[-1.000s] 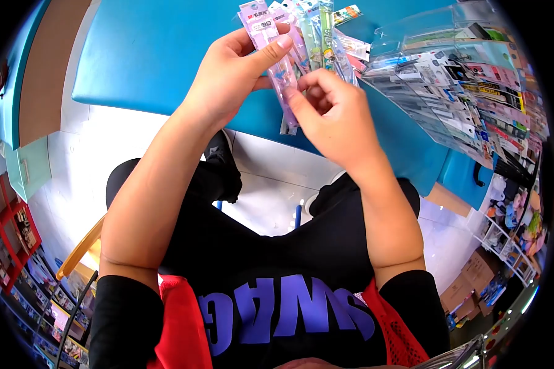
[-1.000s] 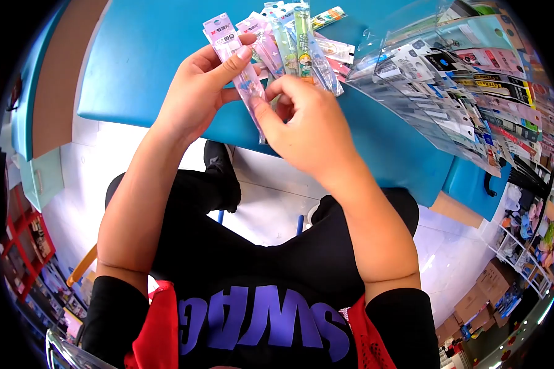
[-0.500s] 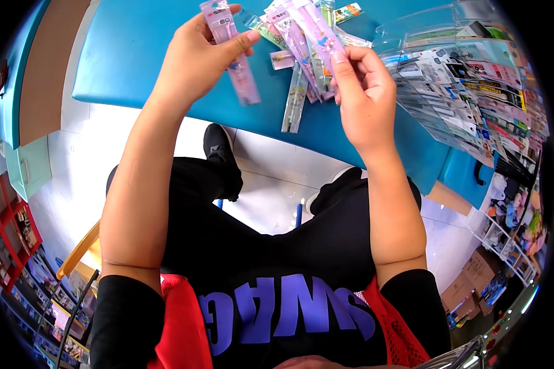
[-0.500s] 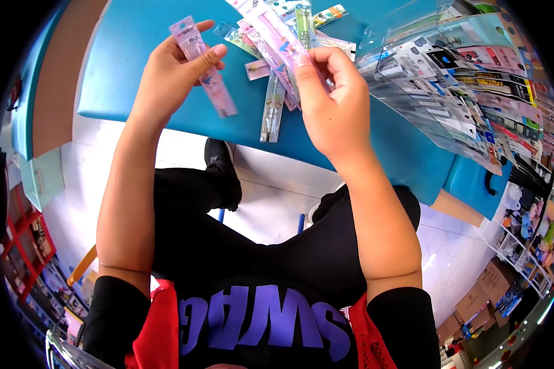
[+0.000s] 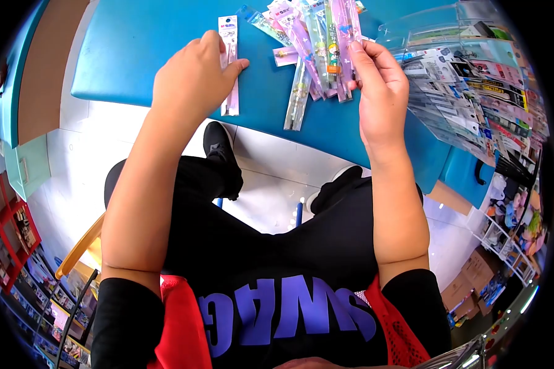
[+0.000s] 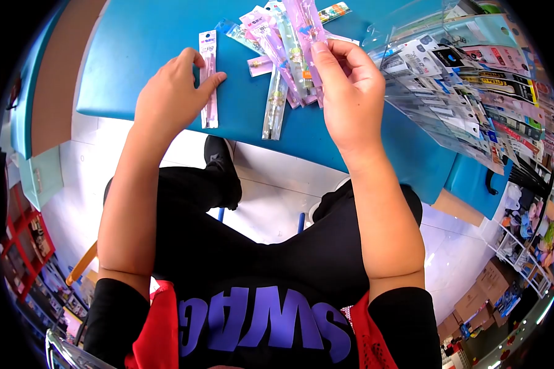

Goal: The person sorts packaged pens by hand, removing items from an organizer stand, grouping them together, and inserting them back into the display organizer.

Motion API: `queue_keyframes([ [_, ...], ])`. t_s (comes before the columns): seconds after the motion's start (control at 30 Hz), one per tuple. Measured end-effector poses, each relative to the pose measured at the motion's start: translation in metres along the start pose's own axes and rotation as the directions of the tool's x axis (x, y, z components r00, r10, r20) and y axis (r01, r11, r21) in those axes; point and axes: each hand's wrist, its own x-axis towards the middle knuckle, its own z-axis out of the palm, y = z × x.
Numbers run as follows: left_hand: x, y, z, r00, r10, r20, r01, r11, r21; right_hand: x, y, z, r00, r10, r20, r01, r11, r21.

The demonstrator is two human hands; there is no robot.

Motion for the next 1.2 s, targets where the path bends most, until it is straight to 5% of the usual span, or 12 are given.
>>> queue_keyframes([
  [0.13, 0.005, -0.003, 0.009, 0.907, 0.189, -0.376, -0.184, 0.982, 0.05, 0.001, -0.001, -0.001, 1.0, 0.003, 0.008, -0.002, 0.999, -0.048],
  [0.23, 0.005, 0.017, -0.008, 0.941, 0.162, -0.297, -0.258, 0.91, -0.323, -0.001, 0.002, 0.0, 0.988, 0.088, 0.13, -0.061, 0.979, -0.193],
  [0.33, 0.0, 0.037, -0.01, 0.979, 0.089, 0.183, 0.085, 0.638, -0.766, -0.008, 0.007, 0.009, 0.945, 0.162, 0.286, -0.088, 0.963, -0.253],
  [0.4, 0.005, 0.036, -0.014, 0.96, 0.068, 0.273, 0.174, 0.618, -0.767, -0.011, -0.004, 0.012, 0.925, 0.241, 0.295, -0.1, 0.901, -0.422],
  [0.47, 0.017, 0.017, -0.008, 0.949, 0.031, 0.313, 0.237, 0.583, -0.777, -0.009, -0.01, 0.011, 0.966, -0.026, 0.259, 0.186, 0.764, -0.618],
  [0.53, 0.02, 0.003, -0.01, 0.996, -0.022, 0.088, 0.075, 0.752, -0.655, -0.004, -0.009, 0.006, 0.923, -0.263, 0.28, 0.38, 0.531, -0.757],
  [0.6, 0.015, -0.004, -0.022, 0.998, -0.025, 0.065, 0.053, 0.879, -0.474, 0.003, 0.003, -0.002, 0.832, -0.441, 0.337, 0.48, 0.266, -0.836],
  [0.7, 0.014, -0.006, -0.007, 0.963, 0.016, -0.27, -0.055, 0.989, -0.139, 0.0, 0.018, -0.002, 0.857, -0.369, 0.361, 0.445, 0.174, -0.879],
  [0.77, 0.009, 0.01, -0.007, 0.947, 0.088, -0.31, -0.167, 0.956, -0.24, -0.002, 0.018, 0.0, 0.871, -0.319, 0.373, 0.43, 0.13, -0.894],
  [0.97, -0.018, 0.065, 0.023, 0.9, 0.332, -0.281, -0.403, 0.879, -0.253, -0.001, 0.016, -0.001, 0.878, -0.311, 0.365, 0.457, 0.314, -0.832],
  [1.03, -0.016, 0.067, 0.03, 0.878, 0.374, -0.299, -0.449, 0.861, -0.24, -0.001, 0.013, 0.002, 0.939, -0.232, 0.254, 0.339, 0.498, -0.798],
  [1.2, -0.009, 0.07, 0.034, 0.934, 0.263, -0.242, -0.352, 0.794, -0.495, 0.008, 0.016, -0.003, 0.991, -0.009, 0.135, 0.101, 0.711, -0.696],
])
